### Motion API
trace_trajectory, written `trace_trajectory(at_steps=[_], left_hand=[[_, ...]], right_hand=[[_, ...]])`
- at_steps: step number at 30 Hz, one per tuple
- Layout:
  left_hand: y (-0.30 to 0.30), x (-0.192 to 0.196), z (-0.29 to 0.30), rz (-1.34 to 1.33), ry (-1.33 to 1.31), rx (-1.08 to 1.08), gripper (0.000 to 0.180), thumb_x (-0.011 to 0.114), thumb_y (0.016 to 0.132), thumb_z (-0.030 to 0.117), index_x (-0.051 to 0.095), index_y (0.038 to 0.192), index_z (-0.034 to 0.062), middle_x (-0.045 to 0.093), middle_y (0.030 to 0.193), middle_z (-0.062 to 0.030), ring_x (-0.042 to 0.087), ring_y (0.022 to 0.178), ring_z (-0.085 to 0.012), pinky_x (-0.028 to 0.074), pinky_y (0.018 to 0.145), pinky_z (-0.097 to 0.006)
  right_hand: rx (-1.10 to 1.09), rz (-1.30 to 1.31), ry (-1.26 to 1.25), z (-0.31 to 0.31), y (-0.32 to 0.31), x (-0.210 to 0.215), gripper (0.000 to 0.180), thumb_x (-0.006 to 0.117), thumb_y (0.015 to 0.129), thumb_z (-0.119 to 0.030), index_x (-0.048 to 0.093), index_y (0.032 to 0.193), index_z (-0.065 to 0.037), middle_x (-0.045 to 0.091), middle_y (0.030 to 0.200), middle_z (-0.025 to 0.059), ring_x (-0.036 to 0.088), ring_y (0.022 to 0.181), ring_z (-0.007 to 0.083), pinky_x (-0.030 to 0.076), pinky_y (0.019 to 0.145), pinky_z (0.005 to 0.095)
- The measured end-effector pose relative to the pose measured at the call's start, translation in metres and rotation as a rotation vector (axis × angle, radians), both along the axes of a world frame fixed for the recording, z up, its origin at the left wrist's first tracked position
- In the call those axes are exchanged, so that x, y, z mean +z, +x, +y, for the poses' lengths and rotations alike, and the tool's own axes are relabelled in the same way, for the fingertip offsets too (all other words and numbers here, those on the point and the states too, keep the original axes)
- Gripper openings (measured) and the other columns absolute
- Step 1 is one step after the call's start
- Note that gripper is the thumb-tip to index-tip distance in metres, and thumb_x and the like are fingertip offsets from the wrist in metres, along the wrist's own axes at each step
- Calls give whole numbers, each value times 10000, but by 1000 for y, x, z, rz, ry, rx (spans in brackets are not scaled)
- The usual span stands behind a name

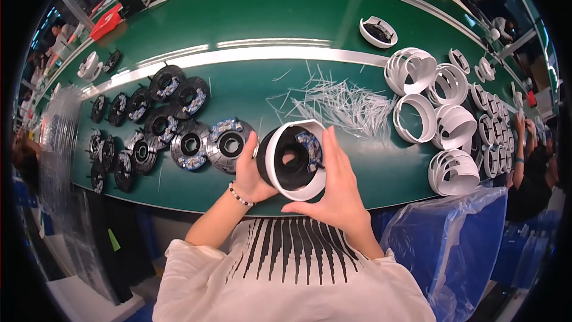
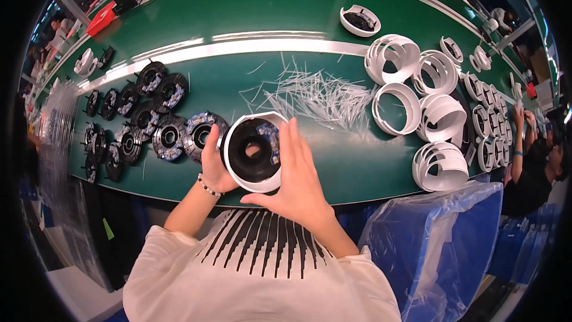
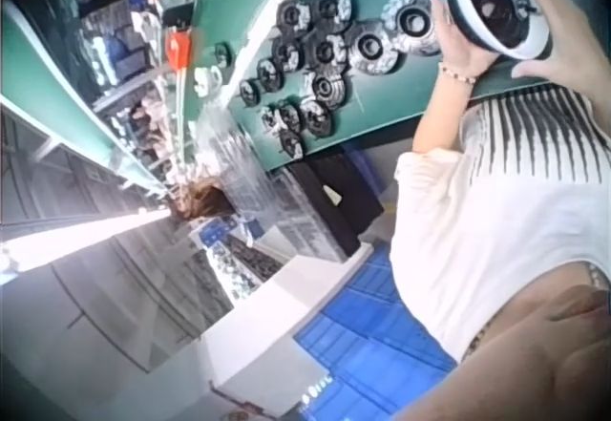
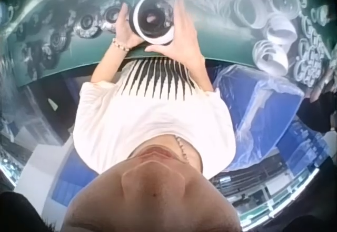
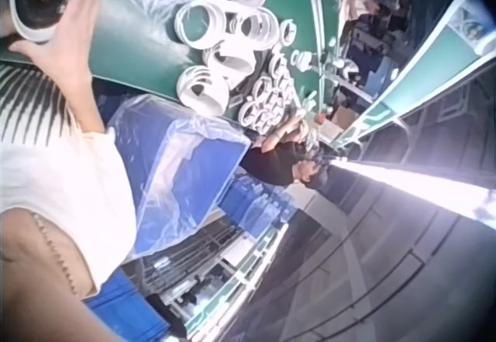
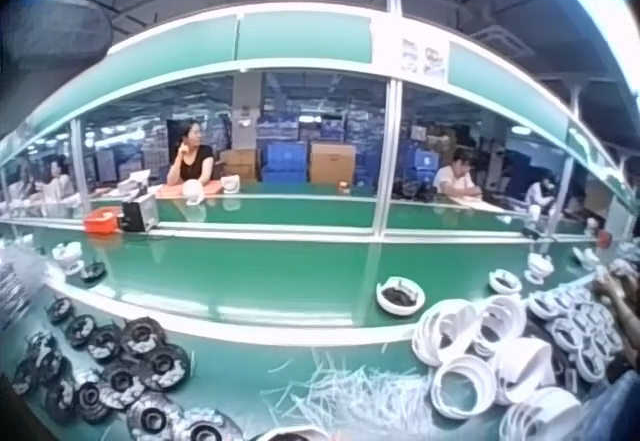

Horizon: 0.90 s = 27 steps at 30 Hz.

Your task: Manually assembling plastic housings and internal components of circular light fixtures on an assembly line.

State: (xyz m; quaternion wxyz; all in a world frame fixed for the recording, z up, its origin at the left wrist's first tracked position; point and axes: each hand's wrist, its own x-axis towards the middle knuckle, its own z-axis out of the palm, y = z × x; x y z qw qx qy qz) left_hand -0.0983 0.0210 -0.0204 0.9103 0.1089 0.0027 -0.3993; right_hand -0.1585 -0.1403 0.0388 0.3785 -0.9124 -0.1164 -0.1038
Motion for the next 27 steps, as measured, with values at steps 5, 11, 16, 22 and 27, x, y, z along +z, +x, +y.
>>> trace_trajectory(at_steps=[5,11,16,22,27], left_hand=[[-7,12,-15,9,229,74,604,295,853,479,357,1255,32,435,1237,-135,479,1076,-262,379,927,-407],[-15,9,-12,32,177,133,526,296,853,392,411,1214,27,505,1159,-129,558,950,-251,439,854,-384],[-18,23,-22,90,256,136,500,315,849,377,438,1187,30,548,1093,-131,580,892,-263,447,837,-405],[-13,5,-16,45,118,216,543,381,796,445,478,1140,36,511,1127,-158,494,1015,-298,374,894,-440],[-18,8,-22,-63,264,312,551,382,765,439,496,1101,17,543,1071,-142,521,966,-270,412,859,-398]], right_hand=[[66,-54,28,-7,5,-3,1147,787,444,-440,188,1282,65,232,1301,248,174,1211,464,175,1008,492],[110,-14,74,-12,6,2,1146,790,471,-420,149,1308,28,199,1338,222,197,1235,407,227,1003,440],[206,54,27,-22,6,4,1126,795,478,-354,139,1328,-16,105,1378,214,212,1226,399,270,975,429],[207,-91,332,-33,6,2,1068,805,463,-329,240,1313,-13,215,1364,200,286,1209,352,288,958,402],[133,-115,294,-15,1,-1,1060,801,484,-323,228,1316,-4,196,1368,212,280,1204,376,260,971,416]])
